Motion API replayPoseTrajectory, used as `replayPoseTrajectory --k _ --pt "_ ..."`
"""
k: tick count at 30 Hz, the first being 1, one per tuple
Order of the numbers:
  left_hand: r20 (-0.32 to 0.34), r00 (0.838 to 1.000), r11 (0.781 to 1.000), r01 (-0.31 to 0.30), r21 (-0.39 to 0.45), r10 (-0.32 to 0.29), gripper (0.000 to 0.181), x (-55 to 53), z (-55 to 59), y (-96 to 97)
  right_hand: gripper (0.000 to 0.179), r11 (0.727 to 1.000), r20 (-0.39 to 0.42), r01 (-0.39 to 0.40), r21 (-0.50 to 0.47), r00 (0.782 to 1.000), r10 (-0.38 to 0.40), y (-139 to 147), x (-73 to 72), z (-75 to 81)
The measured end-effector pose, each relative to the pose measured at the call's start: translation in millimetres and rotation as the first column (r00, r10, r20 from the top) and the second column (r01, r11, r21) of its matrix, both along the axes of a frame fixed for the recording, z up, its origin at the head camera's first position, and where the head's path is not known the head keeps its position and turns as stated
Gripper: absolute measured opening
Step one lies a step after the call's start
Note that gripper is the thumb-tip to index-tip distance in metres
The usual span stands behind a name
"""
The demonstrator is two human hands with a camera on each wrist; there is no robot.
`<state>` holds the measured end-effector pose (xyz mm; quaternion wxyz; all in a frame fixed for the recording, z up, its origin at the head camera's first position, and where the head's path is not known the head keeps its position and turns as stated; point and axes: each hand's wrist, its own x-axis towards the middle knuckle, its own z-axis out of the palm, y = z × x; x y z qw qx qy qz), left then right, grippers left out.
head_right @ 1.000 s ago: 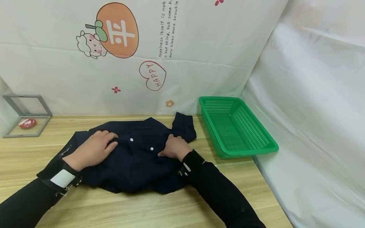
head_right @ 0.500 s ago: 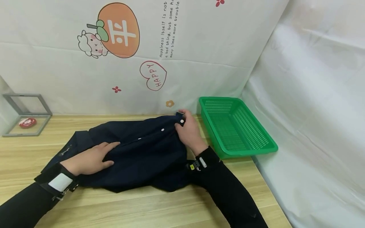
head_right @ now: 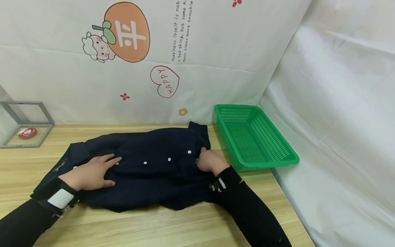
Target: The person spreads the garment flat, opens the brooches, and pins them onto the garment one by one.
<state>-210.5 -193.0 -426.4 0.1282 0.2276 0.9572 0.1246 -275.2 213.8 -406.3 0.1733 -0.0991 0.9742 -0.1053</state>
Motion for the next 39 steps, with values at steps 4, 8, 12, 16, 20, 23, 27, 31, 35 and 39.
replayPoseTrajectory --k 4,8,12,16,20,23,27,31,35,39 --pt "0.024 1.000 1.000 0.005 0.005 -0.005 0.085 -0.5 1.3 0.4 0.072 0.999 -0.041 -0.018 -0.043 0.999 0.016 -3.4 2.9 -18.2" --pt "0.036 0.999 1.000 0.001 0.000 -0.001 0.084 -1.4 1.1 1.3 0.077 0.989 -0.098 -0.101 -0.111 0.991 0.090 -9.2 3.6 -25.4" --pt "0.044 0.999 1.000 0.000 -0.005 0.000 0.082 -1.5 -0.1 2.8 0.060 0.976 -0.128 -0.179 -0.124 0.978 0.163 -7.4 4.2 -26.6" --pt "0.050 0.999 1.000 -0.007 -0.004 0.007 0.081 -1.4 -1.4 3.3 0.031 0.998 -0.309 0.002 -0.068 0.951 -0.023 8.9 7.9 -5.2" --pt "0.034 0.999 1.000 -0.008 0.003 0.008 0.083 -1.3 -2.6 -0.5 0.020 0.976 -0.427 0.209 -0.060 0.879 -0.214 28.3 20.5 29.6" --pt "0.028 1.000 1.000 0.005 0.008 -0.006 0.085 0.0 -1.9 -2.4 0.021 0.980 -0.493 0.194 0.043 0.857 -0.148 31.8 34.0 39.9" --pt "0.038 0.999 1.000 0.011 -0.009 -0.011 0.085 2.5 -2.5 -4.7 0.044 0.984 -0.527 0.010 0.177 0.846 0.086 17.7 43.8 37.5" --pt "-0.026 0.999 1.000 0.027 -0.005 -0.027 0.081 2.8 -6.9 -8.6 0.080 0.955 -0.270 -0.223 0.196 0.924 0.272 -3.1 39.0 21.6" --pt "-0.144 0.986 0.996 0.090 0.028 -0.085 0.066 0.7 -11.1 -11.0 0.080 0.919 -0.042 -0.341 0.199 0.934 0.355 -12.2 29.1 -3.0" --pt "-0.292 0.946 0.985 0.163 0.063 -0.138 0.042 -4.5 -12.9 -10.4 0.030 0.902 -0.226 -0.386 0.192 0.877 0.423 -10.0 21.6 -4.7"
